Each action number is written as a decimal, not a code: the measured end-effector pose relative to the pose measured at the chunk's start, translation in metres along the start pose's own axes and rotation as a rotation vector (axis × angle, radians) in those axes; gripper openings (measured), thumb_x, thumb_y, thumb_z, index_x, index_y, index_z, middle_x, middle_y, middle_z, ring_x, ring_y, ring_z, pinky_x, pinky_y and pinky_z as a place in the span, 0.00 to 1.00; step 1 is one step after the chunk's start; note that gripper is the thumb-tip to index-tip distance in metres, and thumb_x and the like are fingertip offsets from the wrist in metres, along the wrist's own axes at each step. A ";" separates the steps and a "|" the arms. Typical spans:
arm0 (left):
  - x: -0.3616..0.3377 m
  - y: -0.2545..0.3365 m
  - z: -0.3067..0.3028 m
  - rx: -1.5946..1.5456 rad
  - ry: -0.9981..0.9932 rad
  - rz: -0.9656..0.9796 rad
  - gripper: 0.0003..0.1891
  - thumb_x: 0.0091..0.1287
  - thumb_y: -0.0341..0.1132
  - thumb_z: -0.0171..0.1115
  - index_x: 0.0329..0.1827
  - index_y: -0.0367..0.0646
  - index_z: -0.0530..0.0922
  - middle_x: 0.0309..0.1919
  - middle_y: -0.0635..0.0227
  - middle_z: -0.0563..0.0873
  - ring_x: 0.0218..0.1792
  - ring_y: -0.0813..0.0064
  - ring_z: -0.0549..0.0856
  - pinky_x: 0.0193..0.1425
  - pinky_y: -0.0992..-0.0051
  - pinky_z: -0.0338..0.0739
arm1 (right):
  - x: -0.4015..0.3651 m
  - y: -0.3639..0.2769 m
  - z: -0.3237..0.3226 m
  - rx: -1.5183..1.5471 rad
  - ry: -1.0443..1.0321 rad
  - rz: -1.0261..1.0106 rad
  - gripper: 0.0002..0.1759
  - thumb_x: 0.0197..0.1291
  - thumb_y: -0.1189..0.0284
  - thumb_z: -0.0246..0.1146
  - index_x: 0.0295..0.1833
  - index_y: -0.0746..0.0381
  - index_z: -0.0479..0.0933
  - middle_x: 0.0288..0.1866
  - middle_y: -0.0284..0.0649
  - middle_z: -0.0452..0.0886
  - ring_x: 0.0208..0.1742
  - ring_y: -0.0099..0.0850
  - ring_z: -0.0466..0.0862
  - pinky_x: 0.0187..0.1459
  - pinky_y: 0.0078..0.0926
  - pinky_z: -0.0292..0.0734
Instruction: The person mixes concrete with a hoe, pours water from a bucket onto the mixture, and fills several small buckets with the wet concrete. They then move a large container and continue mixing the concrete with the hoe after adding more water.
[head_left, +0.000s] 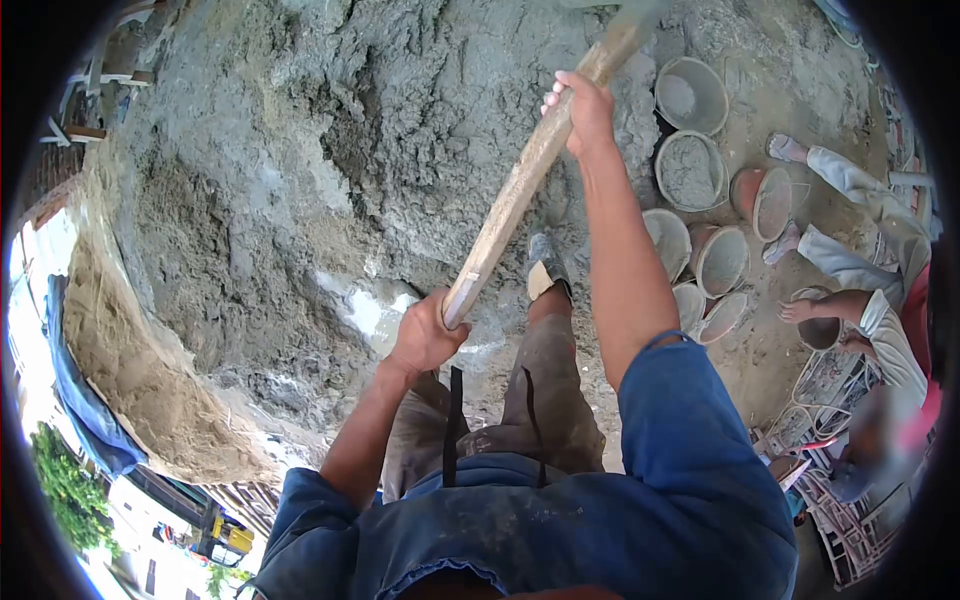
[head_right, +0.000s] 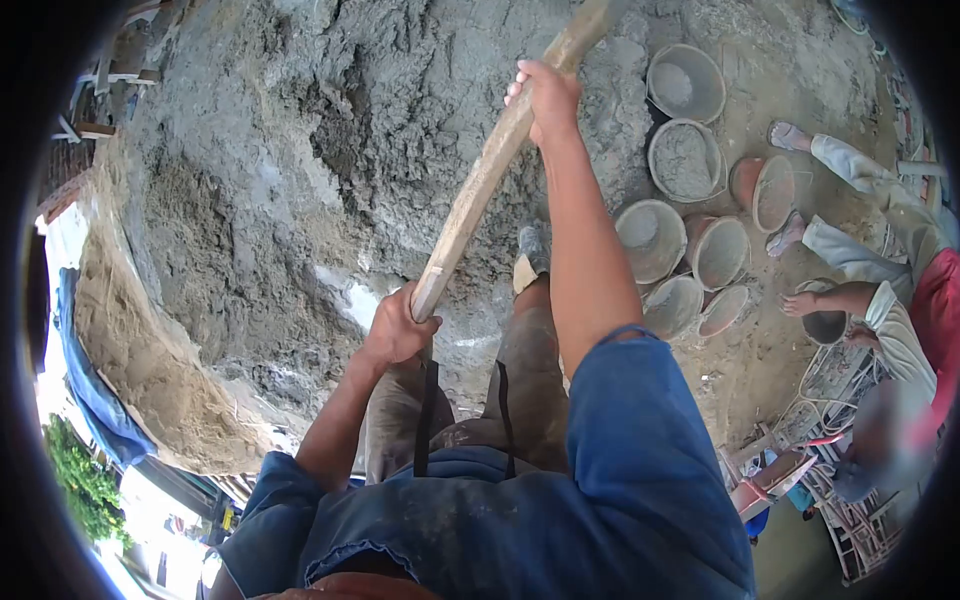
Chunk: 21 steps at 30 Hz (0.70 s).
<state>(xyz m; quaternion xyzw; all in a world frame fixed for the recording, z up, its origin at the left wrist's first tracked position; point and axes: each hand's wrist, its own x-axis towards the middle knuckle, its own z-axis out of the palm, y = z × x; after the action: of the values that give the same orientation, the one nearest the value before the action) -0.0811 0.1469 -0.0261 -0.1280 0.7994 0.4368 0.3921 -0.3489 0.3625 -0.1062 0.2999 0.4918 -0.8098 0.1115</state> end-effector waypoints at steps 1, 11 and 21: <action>-0.010 0.001 -0.014 -0.005 0.032 -0.085 0.19 0.52 0.34 0.68 0.47 0.39 0.78 0.37 0.46 0.85 0.42 0.47 0.85 0.48 0.59 0.79 | 0.028 0.044 0.013 0.034 -0.069 0.046 0.07 0.55 0.77 0.63 0.29 0.62 0.71 0.21 0.38 0.74 0.20 0.31 0.76 0.24 0.32 0.75; -0.215 -0.098 0.002 -0.042 -0.129 -0.406 0.21 0.50 0.36 0.65 0.49 0.42 0.79 0.37 0.45 0.85 0.42 0.45 0.85 0.47 0.57 0.79 | -0.196 0.181 0.012 -0.051 0.122 0.568 0.06 0.52 0.77 0.62 0.30 0.63 0.71 0.23 0.38 0.73 0.19 0.30 0.75 0.23 0.35 0.74; -0.021 -0.035 0.015 -0.139 -0.051 0.097 0.15 0.53 0.32 0.64 0.43 0.38 0.75 0.34 0.45 0.83 0.42 0.42 0.83 0.47 0.55 0.77 | -0.007 0.051 -0.027 -0.334 0.280 0.177 0.05 0.50 0.80 0.61 0.27 0.65 0.71 0.20 0.37 0.73 0.18 0.30 0.76 0.23 0.32 0.74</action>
<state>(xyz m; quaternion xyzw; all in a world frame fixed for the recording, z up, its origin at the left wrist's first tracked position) -0.0405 0.1357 -0.0363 -0.1049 0.7623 0.5127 0.3808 -0.3088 0.3598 -0.1486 0.4287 0.6015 -0.6546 0.1609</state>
